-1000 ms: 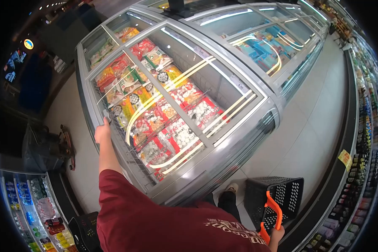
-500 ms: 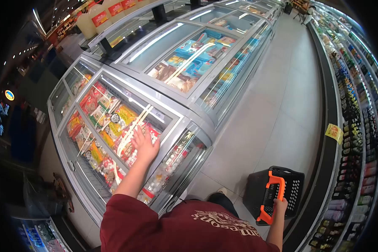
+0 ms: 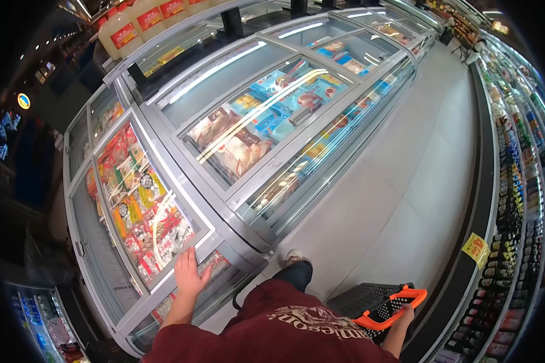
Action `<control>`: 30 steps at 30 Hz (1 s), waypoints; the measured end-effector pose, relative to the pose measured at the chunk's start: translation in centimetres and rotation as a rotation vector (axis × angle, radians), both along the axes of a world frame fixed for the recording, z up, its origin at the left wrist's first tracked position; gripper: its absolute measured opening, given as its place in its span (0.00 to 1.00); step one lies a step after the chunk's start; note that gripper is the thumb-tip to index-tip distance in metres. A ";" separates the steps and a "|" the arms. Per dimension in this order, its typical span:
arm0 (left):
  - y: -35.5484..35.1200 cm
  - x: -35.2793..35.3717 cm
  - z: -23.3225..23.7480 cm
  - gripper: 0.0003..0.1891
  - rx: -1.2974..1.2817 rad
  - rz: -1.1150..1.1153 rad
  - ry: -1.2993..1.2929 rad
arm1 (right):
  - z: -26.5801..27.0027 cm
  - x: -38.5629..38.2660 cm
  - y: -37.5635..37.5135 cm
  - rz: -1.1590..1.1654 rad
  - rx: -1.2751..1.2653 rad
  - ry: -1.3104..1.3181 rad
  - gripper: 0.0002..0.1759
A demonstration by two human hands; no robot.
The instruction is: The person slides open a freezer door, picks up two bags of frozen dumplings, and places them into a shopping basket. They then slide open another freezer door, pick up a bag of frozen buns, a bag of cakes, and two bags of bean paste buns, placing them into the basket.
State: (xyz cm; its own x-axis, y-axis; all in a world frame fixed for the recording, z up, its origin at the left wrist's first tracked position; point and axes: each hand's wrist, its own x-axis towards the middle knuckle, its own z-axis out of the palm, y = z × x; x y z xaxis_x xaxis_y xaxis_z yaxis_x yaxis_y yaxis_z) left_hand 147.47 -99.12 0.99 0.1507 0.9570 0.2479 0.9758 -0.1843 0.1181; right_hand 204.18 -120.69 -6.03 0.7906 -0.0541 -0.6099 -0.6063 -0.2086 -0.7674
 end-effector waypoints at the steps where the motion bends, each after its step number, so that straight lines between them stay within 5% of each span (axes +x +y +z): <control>1: 0.4 0.3 0.2 0.31 0.008 0.029 -0.002 | 0.8 0.6 1.0 0.038 0.032 -0.062 0.03; 5: 2.2 2.1 -1.3 0.25 -0.020 0.284 -0.059 | -0.1 5.8 2.8 -0.076 0.052 -0.045 0.03; 11: 10.3 12.7 1.2 0.22 0.061 0.122 -0.113 | 1.2 10.0 7.7 -0.066 0.065 -0.111 0.15; 15: 18.3 22.2 1.1 0.23 0.121 0.037 -0.123 | -2.1 16.3 9.3 -0.246 0.150 -0.122 0.09; 20: 28.2 30.8 0.6 0.26 0.106 0.133 -0.193 | 1.6 20.1 14.3 -0.273 0.098 -0.191 0.09; 30: 37.6 34.7 -2.7 0.24 0.213 0.381 -0.160 | -2.2 30.5 22.6 -0.184 0.087 -0.115 0.10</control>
State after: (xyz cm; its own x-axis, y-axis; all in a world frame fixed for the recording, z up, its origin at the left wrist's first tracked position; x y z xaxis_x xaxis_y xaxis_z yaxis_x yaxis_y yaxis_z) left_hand 182.17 -61.57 -1.69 -0.2574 0.8623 0.4362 0.9514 0.1471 0.2707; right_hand 234.66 -98.05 -8.22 0.8371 -0.1550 -0.5246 -0.5351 -0.0326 -0.8442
